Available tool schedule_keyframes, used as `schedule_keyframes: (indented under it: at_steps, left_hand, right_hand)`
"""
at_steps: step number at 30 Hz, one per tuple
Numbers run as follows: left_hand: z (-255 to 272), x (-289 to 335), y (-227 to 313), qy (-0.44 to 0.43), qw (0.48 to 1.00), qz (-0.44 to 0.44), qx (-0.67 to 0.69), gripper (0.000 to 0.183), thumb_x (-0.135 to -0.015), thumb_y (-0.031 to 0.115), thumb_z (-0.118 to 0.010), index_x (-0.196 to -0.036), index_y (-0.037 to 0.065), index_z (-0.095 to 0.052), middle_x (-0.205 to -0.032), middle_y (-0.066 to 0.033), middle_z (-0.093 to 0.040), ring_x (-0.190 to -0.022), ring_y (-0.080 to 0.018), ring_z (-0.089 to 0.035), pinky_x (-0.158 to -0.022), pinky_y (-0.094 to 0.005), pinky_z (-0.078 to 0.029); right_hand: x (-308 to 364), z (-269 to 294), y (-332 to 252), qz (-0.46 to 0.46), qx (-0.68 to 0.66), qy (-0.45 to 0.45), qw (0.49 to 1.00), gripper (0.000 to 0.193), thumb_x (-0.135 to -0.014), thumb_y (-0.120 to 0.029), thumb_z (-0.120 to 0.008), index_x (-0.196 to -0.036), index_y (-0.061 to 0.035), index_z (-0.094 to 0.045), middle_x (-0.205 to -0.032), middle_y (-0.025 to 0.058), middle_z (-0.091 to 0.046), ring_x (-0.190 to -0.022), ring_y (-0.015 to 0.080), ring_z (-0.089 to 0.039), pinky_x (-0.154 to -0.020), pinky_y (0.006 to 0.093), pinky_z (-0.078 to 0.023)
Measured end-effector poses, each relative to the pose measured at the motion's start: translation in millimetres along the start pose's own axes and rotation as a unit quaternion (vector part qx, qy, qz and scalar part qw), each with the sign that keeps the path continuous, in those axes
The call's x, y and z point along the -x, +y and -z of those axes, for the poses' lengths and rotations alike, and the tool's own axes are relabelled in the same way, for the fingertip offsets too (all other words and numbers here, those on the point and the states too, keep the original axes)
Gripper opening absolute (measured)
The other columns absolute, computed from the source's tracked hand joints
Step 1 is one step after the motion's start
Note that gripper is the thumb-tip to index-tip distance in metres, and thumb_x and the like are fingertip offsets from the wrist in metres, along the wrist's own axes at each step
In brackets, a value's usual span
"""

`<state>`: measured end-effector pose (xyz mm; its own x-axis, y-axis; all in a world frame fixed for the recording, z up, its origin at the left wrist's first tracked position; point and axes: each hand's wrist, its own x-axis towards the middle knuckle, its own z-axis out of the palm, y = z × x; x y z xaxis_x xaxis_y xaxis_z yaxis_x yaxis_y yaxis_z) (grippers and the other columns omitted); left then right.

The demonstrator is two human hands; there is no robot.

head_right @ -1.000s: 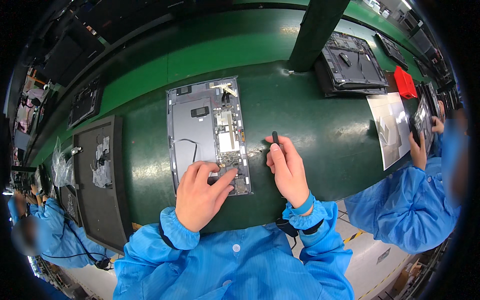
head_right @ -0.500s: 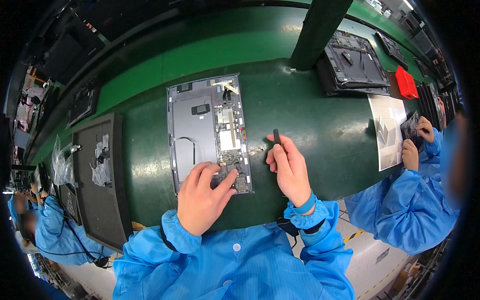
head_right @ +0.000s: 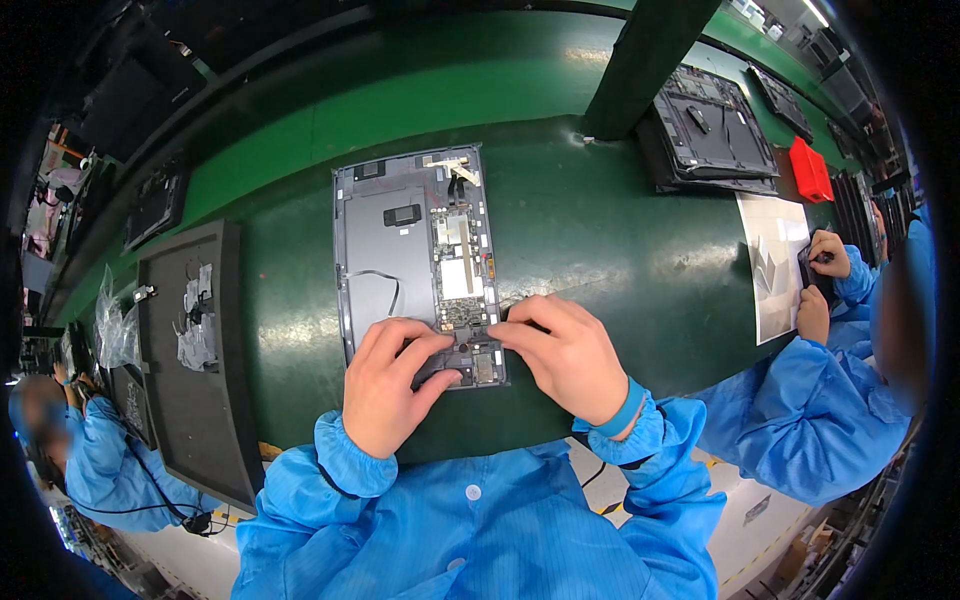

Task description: Assembling the internal components and connecting cables of a tablet or portable computer on a factory production line.

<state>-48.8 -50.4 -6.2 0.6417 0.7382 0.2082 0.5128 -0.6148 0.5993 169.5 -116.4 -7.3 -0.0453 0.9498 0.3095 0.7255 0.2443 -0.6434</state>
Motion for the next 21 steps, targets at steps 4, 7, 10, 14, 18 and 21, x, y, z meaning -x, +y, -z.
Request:
schedule_keyframes:
  at_steps: [4, 7, 10, 14, 18, 21]
  left_hand:
    - [0, -1, -2, 0.0, 1.0, 0.002, 0.004, 0.034, -0.067, 0.013, -0.082, -0.098, 0.009, -0.07, -0.101, -0.0043, -0.061, -0.097, -0.0264, -0.058, -0.081, -0.0381, -0.051]
    - [1, -1, -2, -0.003, 1.0, 0.006, 0.011, 0.033, -0.067, 0.013, -0.082, -0.098, 0.009, -0.07, -0.101, -0.0042, -0.061, -0.097, -0.0266, -0.058, -0.081, -0.0381, -0.051]
    - [1, -2, -1, -0.003, 1.0, 0.005, 0.015, 0.034, -0.067, 0.013, -0.082, -0.098, 0.008, -0.07, -0.1, -0.0042, -0.06, -0.097, -0.0267, -0.058, -0.082, -0.0382, -0.051]
    - [2, -2, -1, -0.006, 1.0, 0.007, 0.02, 0.034, -0.066, 0.012, -0.082, -0.098, 0.008, -0.07, -0.1, -0.0046, -0.06, -0.097, -0.0268, -0.058, -0.081, -0.0382, -0.051]
    - [0, -3, -2, -0.003, 1.0, 0.002, 0.021, 0.034, -0.066, 0.012, -0.082, -0.097, 0.008, -0.07, -0.1, -0.0046, -0.06, -0.097, -0.0268, -0.058, -0.082, -0.038, -0.051]
    - [0, -4, -2, -0.004, 1.0, 0.001, 0.025, 0.034, -0.065, 0.011, -0.082, -0.097, 0.008, -0.07, -0.1, -0.0046, -0.06, -0.097, -0.0269, -0.058, -0.082, -0.0379, -0.051]
  right_hand:
    - [-4, -1, -4, 0.036, 0.057, -0.027, 0.997, 0.028, -0.07, 0.002, -0.069, -0.095, -0.0085, -0.071, -0.09, 0.0054, -0.06, -0.079, 0.0254, -0.061, -0.071, 0.0367, -0.05]
    - [-6, -2, -5, 0.031, 0.064, -0.033, 0.997, 0.028, -0.07, 0.003, -0.068, -0.095, -0.0092, -0.071, -0.089, 0.0046, -0.06, -0.078, 0.0246, -0.061, -0.07, 0.0362, -0.049]
    - [-7, -2, -6, 0.033, 0.074, -0.037, 0.996, 0.028, -0.07, 0.003, -0.067, -0.095, -0.0098, -0.071, -0.089, 0.004, -0.059, -0.078, 0.0238, -0.061, -0.07, 0.0357, -0.048]
    - [-11, 3, -12, 0.036, 0.11, -0.056, 0.992, 0.03, -0.068, 0.002, -0.068, -0.095, -0.0095, -0.073, -0.09, 0.004, -0.06, -0.075, 0.0233, -0.06, -0.066, 0.0349, -0.047]
    - [-15, 4, -19, 0.064, 0.149, -0.073, 0.984, 0.026, -0.069, -0.001, -0.066, -0.093, -0.0079, -0.073, -0.088, 0.0039, -0.058, -0.075, 0.0216, -0.059, -0.065, 0.0335, -0.044]
    - [-17, -3, -36, 0.077, 0.216, -0.084, 0.97, 0.012, -0.073, -0.01, -0.063, -0.082, -0.0052, -0.068, -0.084, 0.0045, -0.052, -0.079, 0.021, -0.057, -0.068, 0.0343, -0.042]
